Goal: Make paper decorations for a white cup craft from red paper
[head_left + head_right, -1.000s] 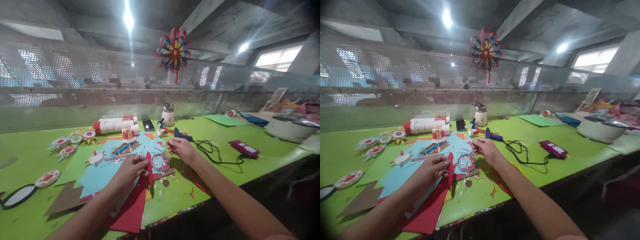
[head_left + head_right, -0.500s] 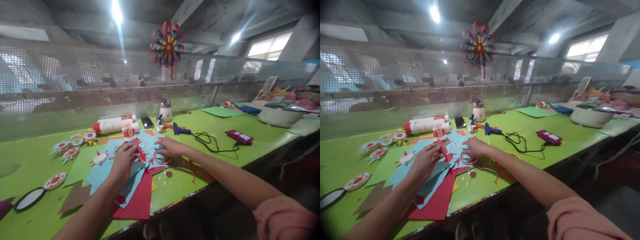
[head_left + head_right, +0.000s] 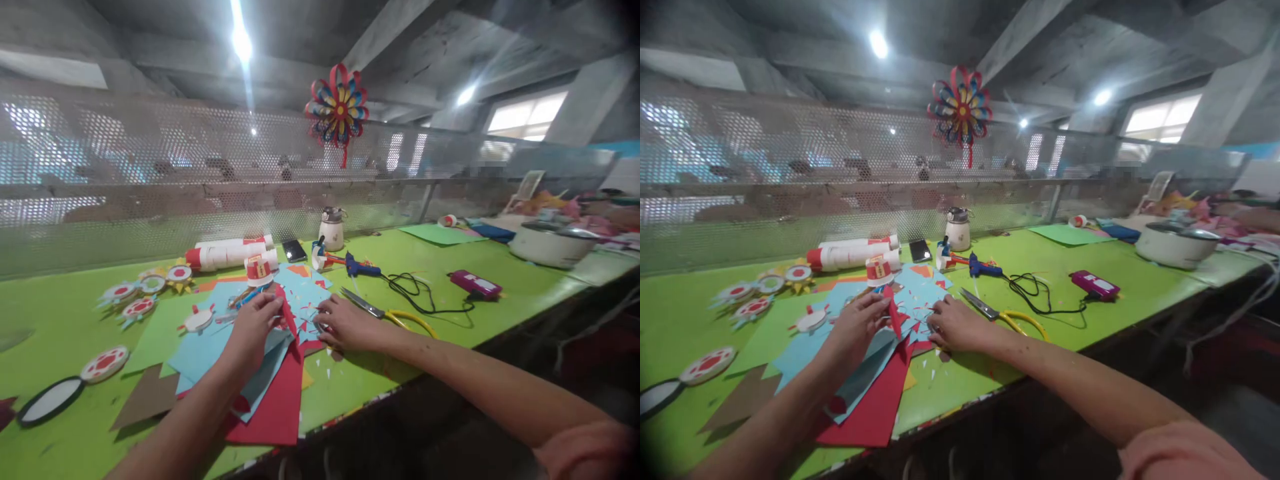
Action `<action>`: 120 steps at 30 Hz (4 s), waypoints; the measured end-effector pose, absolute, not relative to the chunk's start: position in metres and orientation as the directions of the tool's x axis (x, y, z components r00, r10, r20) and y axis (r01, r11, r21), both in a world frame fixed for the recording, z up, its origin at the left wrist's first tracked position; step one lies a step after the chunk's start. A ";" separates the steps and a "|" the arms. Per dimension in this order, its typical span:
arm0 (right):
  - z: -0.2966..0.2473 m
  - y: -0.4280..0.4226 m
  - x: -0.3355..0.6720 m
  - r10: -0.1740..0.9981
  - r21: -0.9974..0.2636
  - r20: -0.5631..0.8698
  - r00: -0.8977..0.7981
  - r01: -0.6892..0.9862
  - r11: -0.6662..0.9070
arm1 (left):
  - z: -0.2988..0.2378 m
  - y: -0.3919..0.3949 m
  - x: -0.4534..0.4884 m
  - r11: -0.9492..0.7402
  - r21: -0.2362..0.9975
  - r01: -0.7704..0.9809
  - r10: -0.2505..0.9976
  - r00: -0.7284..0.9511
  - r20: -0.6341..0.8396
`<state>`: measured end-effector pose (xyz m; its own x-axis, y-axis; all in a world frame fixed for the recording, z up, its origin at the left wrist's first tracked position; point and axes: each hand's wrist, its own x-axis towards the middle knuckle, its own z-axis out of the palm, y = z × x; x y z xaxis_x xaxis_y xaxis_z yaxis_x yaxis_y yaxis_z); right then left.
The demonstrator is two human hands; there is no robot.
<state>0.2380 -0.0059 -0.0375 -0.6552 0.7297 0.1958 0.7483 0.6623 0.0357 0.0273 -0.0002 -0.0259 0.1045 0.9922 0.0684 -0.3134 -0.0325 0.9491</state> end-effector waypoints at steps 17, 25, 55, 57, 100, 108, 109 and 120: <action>-0.055 -0.001 0.271 0.844 -0.459 0.372 -0.386 0.714 0.529 | -0.037 0.000 0.032 0.044 0.978 -0.205 0.981 0.193 -0.003; -0.033 0.000 0.271 0.930 -0.803 0.326 -0.168 0.470 0.366 | -0.040 0.003 0.031 0.021 0.982 -0.186 0.979 0.203 0.018; 0.028 0.053 0.247 0.851 -0.540 0.138 -0.507 0.682 0.493 | -0.034 -0.008 0.032 0.005 0.977 -0.213 0.902 0.423 0.087; 0.022 0.048 0.242 0.865 -0.622 0.119 -0.488 0.642 0.448 | -0.033 -0.009 0.033 -0.001 0.980 -0.198 0.893 0.440 0.090; 0.006 0.027 0.279 0.815 -0.879 -0.008 -0.580 0.392 0.270 | -0.024 -0.001 0.020 0.162 0.910 -0.382 0.905 0.425 0.018; 0.015 0.002 0.273 0.771 -0.517 0.120 -0.625 0.624 0.586 | -0.013 0.006 0.015 0.015 0.847 -0.532 0.974 0.198 0.108; 0.019 0.001 0.270 0.778 -0.463 0.195 -0.598 0.643 0.610 | -0.013 0.007 0.014 0.007 0.843 -0.537 0.976 0.188 0.112; 0.009 0.007 0.215 0.952 -0.855 0.143 -0.272 0.451 0.257 | -0.023 -0.007 0.021 0.056 0.926 -0.374 0.881 0.455 0.130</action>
<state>0.2150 0.0065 0.0087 -0.2717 0.9517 0.1430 0.4510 0.2572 -0.8547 0.0210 -0.0074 -0.0230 0.4548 0.8810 0.1301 -0.3737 0.0561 0.9259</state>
